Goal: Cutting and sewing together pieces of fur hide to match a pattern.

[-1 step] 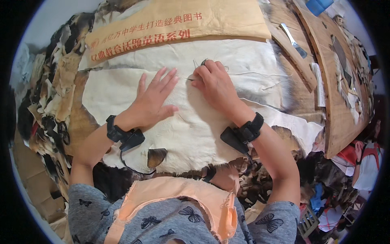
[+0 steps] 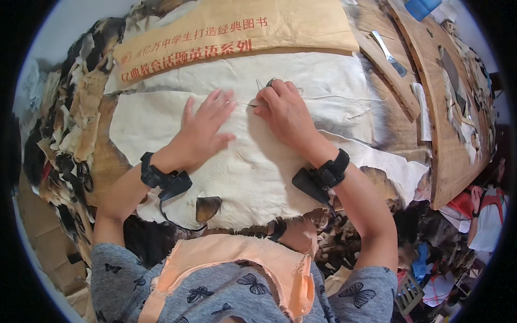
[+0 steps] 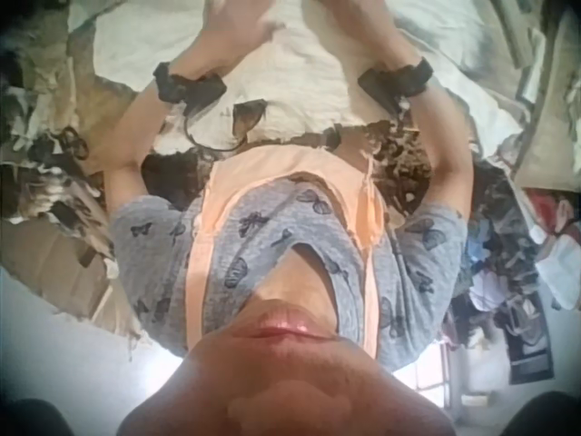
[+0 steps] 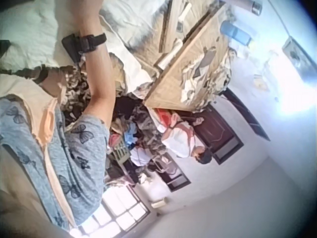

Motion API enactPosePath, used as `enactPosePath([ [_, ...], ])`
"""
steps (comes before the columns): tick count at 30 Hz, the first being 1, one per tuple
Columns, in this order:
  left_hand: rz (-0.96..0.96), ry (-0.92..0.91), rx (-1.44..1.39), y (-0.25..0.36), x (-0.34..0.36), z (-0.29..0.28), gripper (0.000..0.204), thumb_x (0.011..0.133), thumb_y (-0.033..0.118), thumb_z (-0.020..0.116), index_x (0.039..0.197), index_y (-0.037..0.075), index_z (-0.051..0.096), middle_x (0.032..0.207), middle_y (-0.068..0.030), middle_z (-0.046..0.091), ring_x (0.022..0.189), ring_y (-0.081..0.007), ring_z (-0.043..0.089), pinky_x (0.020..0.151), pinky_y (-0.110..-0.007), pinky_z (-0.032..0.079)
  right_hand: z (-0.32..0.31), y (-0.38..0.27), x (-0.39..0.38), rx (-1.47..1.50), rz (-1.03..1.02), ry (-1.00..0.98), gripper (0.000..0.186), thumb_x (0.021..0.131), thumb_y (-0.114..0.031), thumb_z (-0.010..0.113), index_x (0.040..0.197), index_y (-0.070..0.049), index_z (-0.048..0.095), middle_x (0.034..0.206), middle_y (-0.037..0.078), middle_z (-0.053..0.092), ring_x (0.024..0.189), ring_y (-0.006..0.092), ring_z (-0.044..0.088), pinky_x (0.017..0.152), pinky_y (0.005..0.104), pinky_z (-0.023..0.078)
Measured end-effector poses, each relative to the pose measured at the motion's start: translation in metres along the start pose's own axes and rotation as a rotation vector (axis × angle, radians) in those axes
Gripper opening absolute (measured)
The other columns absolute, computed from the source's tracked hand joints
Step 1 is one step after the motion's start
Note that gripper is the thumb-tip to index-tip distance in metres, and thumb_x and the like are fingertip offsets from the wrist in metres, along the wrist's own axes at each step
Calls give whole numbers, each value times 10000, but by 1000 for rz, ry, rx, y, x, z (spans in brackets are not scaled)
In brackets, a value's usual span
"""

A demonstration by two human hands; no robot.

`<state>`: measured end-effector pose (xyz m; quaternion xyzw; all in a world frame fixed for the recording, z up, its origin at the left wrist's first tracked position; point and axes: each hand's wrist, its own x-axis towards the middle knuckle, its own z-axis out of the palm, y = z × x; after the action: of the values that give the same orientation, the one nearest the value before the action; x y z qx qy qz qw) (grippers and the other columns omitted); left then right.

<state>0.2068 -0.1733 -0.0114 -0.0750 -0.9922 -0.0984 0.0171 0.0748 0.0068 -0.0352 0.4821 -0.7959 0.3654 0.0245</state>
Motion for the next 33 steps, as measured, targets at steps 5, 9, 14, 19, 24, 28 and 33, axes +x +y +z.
enactPosePath([
  [5, -34, 172, -359, -19, 39, -7, 247, 774, 165, 655, 1008, 85, 648, 1073, -68, 598, 1041, -256, 514, 903, -394, 378, -1, -1, 0, 8, 2, 16, 212, 705, -75, 685, 866, -53, 549, 848, 109, 514, 826, 310, 499, 734, 390, 425],
  [9, -60, 217, -478, -20, 44, 4, 159, 716, 124, 708, 872, 90, 701, 940, -59, 619, 906, -235, 537, 789, -335, 452, -2, -2, 2, 2, 15, -12, 210, 705, -67, 682, 871, -54, 554, 849, 110, 514, 824, 308, 500, 737, 390, 425],
  [14, -110, 217, -530, -20, 45, 9, 168, 707, 128, 718, 870, 92, 704, 922, -45, 616, 908, -232, 535, 794, -330, 453, 0, -6, 7, -41, 76, 6, 166, 710, -81, 680, 837, -49, 578, 825, 103, 532, 806, 306, 514, 724, 388, 440],
  [19, -104, 232, -534, -24, 44, 11, 161, 709, 134, 717, 865, 95, 711, 919, -34, 614, 917, -227, 530, 804, -325, 450, 7, -14, 11, 26, 49, -16, 173, 696, -93, 691, 818, -46, 578, 816, 100, 537, 799, 304, 517, 713, 383, 443],
  [24, -85, 132, -608, -31, 44, 7, 153, 714, 142, 710, 862, 105, 716, 934, -23, 612, 927, -217, 518, 832, -314, 433, 14, -11, 10, 26, 28, -25, 206, 683, -83, 698, 832, -45, 561, 830, 103, 527, 796, 308, 506, 717, 381, 434],
  [28, -103, 115, -573, -29, 47, 6, 150, 711, 136, 710, 857, 100, 715, 925, -26, 609, 922, -218, 517, 832, -310, 430, 15, -10, 9, 27, 21, -8, 218, 687, -67, 693, 843, -44, 543, 858, 113, 519, 804, 318, 495, 733, 390, 424],
  [33, -172, 93, -668, -30, 48, 7, 111, 713, 201, 709, 804, 139, 702, 921, 3, 601, 978, -225, 511, 863, -375, 388, 14, -9, 9, 78, 57, -16, 216, 700, -59, 682, 858, -40, 536, 870, 123, 521, 821, 331, 492, 739, 398, 422],
])
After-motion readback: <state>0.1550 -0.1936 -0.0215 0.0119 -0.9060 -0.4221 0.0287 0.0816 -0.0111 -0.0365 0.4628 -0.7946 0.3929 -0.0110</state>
